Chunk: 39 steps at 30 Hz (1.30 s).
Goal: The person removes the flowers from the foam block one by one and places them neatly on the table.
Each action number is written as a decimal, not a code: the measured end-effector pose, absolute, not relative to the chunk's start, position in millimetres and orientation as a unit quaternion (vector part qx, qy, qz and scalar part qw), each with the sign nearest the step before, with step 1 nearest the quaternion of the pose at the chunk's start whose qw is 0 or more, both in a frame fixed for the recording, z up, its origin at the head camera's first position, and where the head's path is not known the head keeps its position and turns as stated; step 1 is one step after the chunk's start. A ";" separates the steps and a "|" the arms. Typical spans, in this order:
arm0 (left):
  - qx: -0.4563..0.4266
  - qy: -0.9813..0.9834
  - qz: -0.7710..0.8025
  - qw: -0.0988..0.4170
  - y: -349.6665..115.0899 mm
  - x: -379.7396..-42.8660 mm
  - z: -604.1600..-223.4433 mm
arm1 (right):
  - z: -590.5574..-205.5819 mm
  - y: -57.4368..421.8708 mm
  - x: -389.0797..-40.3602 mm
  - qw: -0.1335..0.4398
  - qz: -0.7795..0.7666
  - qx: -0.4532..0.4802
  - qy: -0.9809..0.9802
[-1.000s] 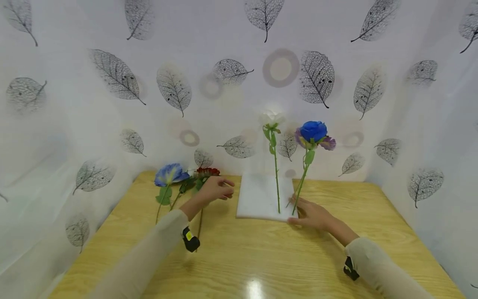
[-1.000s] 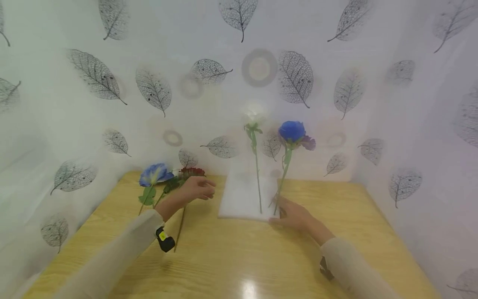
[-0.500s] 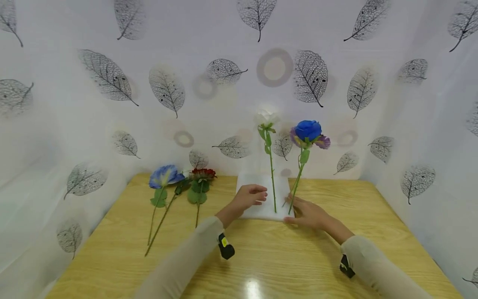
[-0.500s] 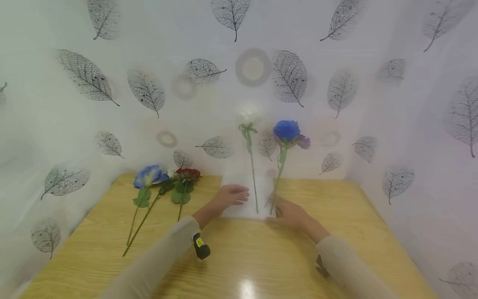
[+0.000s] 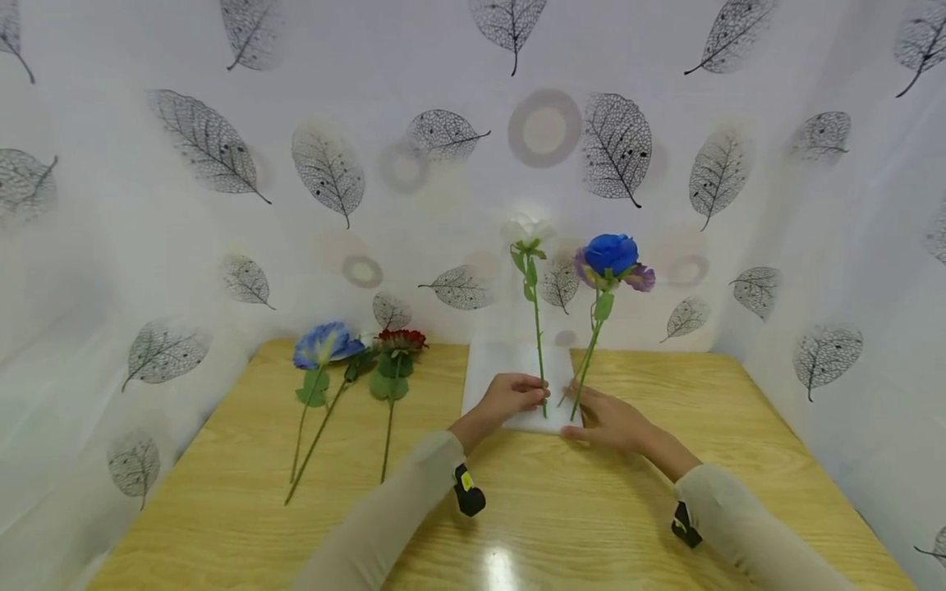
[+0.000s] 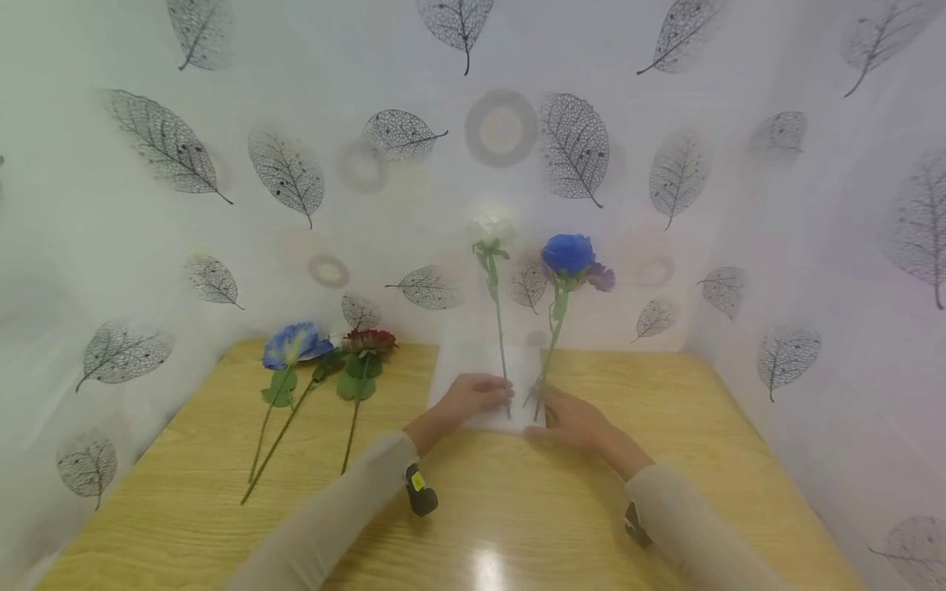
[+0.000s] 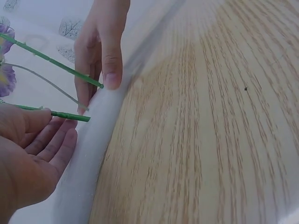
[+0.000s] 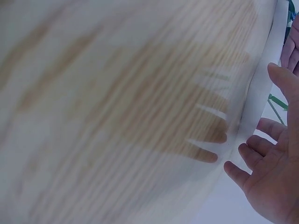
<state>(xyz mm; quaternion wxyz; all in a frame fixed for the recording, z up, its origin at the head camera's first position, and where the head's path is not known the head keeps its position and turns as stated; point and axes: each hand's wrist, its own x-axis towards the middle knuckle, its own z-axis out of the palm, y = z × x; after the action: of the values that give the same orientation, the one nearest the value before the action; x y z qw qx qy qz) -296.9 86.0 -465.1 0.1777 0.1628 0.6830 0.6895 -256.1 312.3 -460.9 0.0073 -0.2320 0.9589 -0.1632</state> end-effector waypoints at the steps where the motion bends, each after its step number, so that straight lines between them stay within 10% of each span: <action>1: 0.165 0.681 0.690 0.178 86.8 -296.3 -465.4 | -461.2 312.3 -256.2 0.007 -0.162 -0.233 0.959; 39: 0.167 0.720 0.665 0.105 97.4 -287.0 -456.5 | -464.1 314.4 -259.5 0.014 -0.157 -0.229 0.960</action>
<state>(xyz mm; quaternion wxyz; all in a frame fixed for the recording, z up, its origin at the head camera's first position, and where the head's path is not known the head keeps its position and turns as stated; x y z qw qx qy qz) -287.0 97.4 -456.5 0.1055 0.1666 0.7199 0.6655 -259.5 314.4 -464.1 0.0141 -0.2291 0.9605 -0.1575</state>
